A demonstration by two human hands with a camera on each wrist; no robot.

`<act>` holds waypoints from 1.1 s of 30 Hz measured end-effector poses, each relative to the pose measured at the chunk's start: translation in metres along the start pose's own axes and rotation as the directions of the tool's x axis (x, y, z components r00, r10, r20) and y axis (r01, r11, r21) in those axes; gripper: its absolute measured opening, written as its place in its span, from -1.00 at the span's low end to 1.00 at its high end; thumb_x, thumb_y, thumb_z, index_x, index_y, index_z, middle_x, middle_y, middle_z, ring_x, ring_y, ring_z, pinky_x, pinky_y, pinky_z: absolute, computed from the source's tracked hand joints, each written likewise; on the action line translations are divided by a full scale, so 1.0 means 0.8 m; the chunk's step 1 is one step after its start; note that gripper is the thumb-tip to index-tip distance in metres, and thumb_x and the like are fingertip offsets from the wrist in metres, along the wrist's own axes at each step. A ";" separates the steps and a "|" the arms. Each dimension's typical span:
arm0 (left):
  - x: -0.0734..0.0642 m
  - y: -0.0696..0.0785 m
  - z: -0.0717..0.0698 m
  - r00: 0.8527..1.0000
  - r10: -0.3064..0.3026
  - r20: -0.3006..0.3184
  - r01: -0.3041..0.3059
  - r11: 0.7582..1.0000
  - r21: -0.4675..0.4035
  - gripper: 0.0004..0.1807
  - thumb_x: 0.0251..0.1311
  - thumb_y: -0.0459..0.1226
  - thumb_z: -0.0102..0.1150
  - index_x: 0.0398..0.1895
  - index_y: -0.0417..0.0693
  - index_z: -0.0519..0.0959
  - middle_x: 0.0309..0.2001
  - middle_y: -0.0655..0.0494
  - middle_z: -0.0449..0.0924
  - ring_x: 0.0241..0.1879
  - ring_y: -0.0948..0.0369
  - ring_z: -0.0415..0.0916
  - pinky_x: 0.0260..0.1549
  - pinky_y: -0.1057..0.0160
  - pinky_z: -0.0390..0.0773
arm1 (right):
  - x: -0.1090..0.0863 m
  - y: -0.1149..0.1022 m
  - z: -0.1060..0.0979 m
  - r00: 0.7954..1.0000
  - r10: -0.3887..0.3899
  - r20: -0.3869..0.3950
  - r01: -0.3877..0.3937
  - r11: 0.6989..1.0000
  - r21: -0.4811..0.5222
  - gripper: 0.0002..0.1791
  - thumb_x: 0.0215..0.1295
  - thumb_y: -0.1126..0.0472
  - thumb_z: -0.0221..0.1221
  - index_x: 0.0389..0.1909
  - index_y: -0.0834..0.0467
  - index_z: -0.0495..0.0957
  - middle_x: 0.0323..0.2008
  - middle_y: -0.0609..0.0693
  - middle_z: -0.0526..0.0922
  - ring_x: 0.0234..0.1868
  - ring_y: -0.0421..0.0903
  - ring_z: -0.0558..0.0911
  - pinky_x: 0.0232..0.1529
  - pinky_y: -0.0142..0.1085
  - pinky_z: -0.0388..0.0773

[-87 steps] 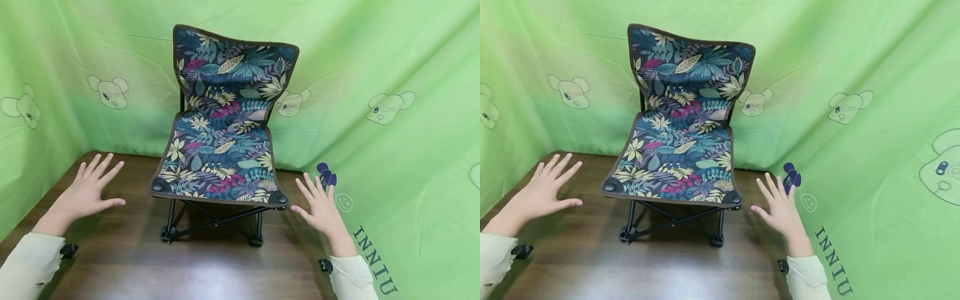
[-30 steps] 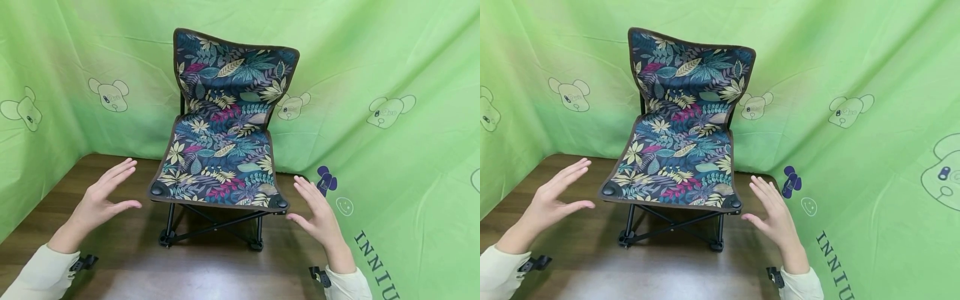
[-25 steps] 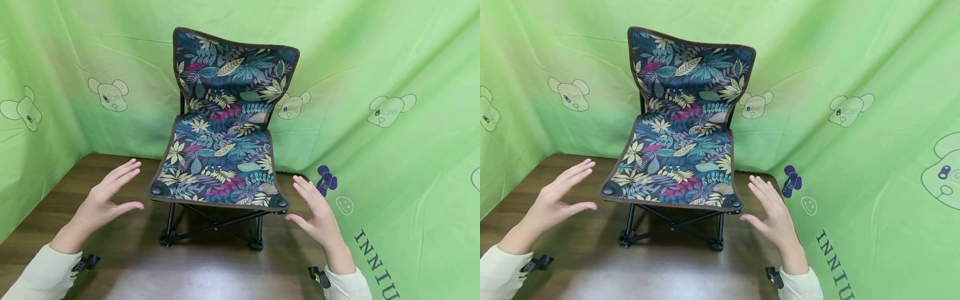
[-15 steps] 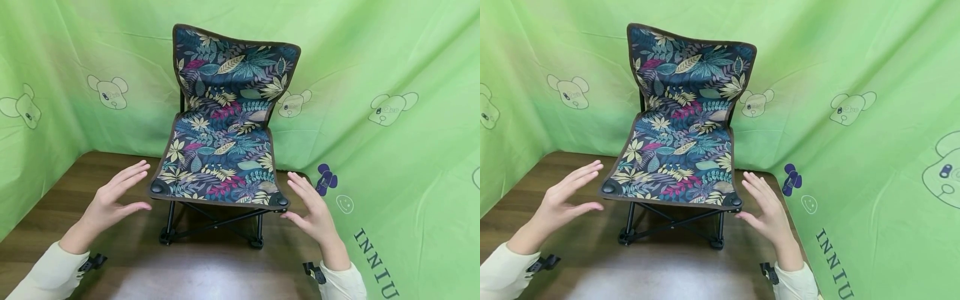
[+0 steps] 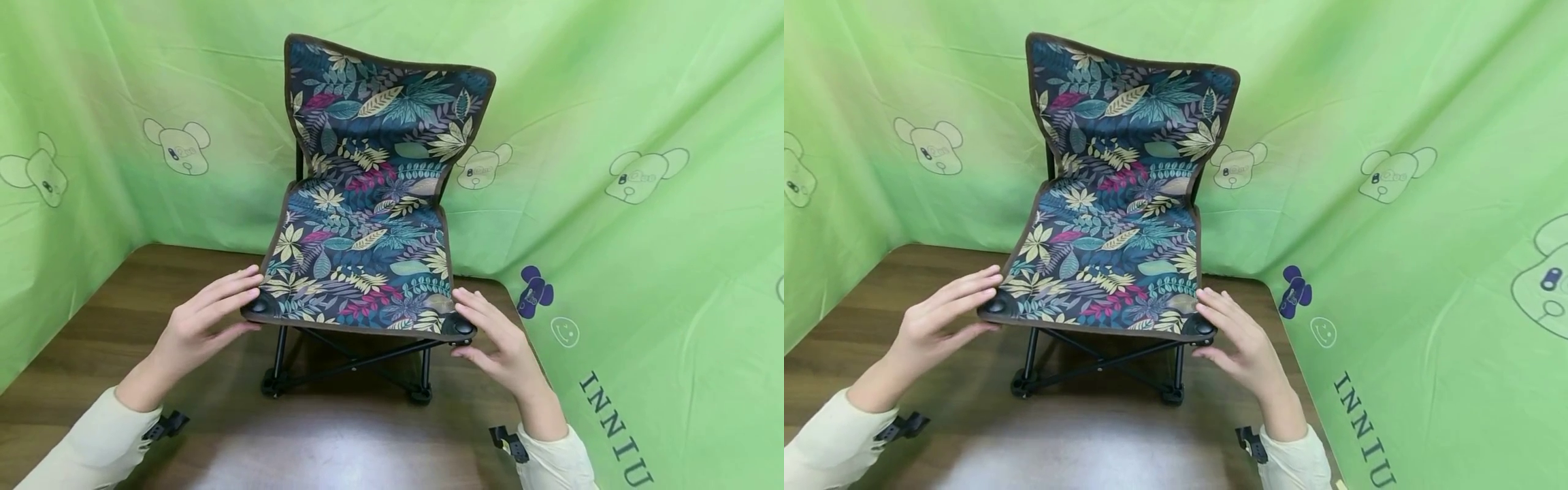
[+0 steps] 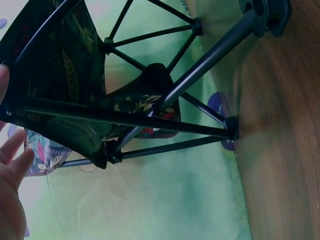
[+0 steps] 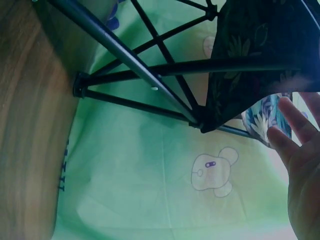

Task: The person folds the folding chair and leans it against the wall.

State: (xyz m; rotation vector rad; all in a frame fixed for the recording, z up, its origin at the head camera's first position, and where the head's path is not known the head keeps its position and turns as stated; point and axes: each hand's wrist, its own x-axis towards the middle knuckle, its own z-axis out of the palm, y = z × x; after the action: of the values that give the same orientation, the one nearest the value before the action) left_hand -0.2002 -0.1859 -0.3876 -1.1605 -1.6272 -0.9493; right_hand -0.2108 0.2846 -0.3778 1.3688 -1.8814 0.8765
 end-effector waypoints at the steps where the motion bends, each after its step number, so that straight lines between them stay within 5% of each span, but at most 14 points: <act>1: 0.001 0.001 0.001 1.000 0.010 -0.012 -0.010 1.000 -0.008 -0.55 0.27 -0.17 0.37 -0.07 -0.48 0.68 0.02 -0.42 0.67 0.23 -0.16 0.59 0.33 0.19 0.53 | 0.000 0.000 0.001 1.000 -0.005 -0.002 0.005 1.000 0.003 -0.30 0.22 0.06 0.40 0.13 0.57 0.51 0.27 0.46 0.51 0.44 0.16 0.46 0.59 -0.09 0.22; 8: 0.008 0.003 0.006 0.999 0.048 -0.017 -0.049 0.997 -0.064 -0.66 0.28 -0.26 0.37 -0.16 -0.49 0.70 -0.02 -0.41 0.70 0.17 -0.18 0.62 0.34 0.08 0.53 | 0.000 0.001 0.005 0.998 -0.043 -0.053 0.044 0.998 0.034 -0.40 0.21 0.15 0.41 0.04 0.60 0.56 0.20 0.45 0.58 0.39 0.17 0.53 0.54 -0.08 0.31; 13: 0.009 0.000 0.010 0.998 0.065 -0.021 -0.067 0.995 -0.076 -0.67 0.28 -0.29 0.36 -0.17 -0.51 0.70 -0.06 -0.41 0.71 0.12 -0.17 0.65 0.33 0.07 0.54 | 0.004 -0.001 0.009 0.996 -0.044 -0.082 0.055 0.988 0.144 -0.53 0.20 0.34 0.42 -0.01 0.62 0.57 0.15 0.47 0.61 0.35 0.24 0.55 0.47 -0.07 0.41; 19: 0.009 0.000 0.015 0.991 0.129 -0.039 -0.130 0.991 -0.022 -0.69 0.32 -0.31 0.33 -0.17 -0.51 0.70 -0.11 -0.42 0.72 0.06 -0.16 0.70 0.27 0.07 0.59 | 0.007 -0.006 0.015 0.992 -0.057 -0.113 0.083 0.968 0.239 -0.60 0.16 0.48 0.39 -0.05 0.66 0.57 0.12 0.48 0.62 0.32 0.29 0.56 0.44 -0.07 0.44; 33: 0.004 -0.011 0.027 0.982 0.179 -0.068 -0.179 0.984 -0.005 -0.70 0.30 -0.31 0.34 -0.20 -0.51 0.70 -0.15 -0.39 0.74 0.01 -0.12 0.73 0.21 0.09 0.64 | 0.007 0.004 0.025 0.977 -0.121 -0.173 0.156 0.966 0.207 -0.66 0.09 0.52 0.42 -0.16 0.67 0.60 0.00 0.48 0.68 0.19 0.25 0.67 0.36 -0.01 0.52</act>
State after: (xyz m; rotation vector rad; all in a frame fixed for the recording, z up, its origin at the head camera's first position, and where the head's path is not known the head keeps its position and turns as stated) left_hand -0.2141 -0.1672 -0.3917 -1.2466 -1.4389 -0.8732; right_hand -0.2176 0.2656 -0.3851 1.4945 -1.5839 1.1135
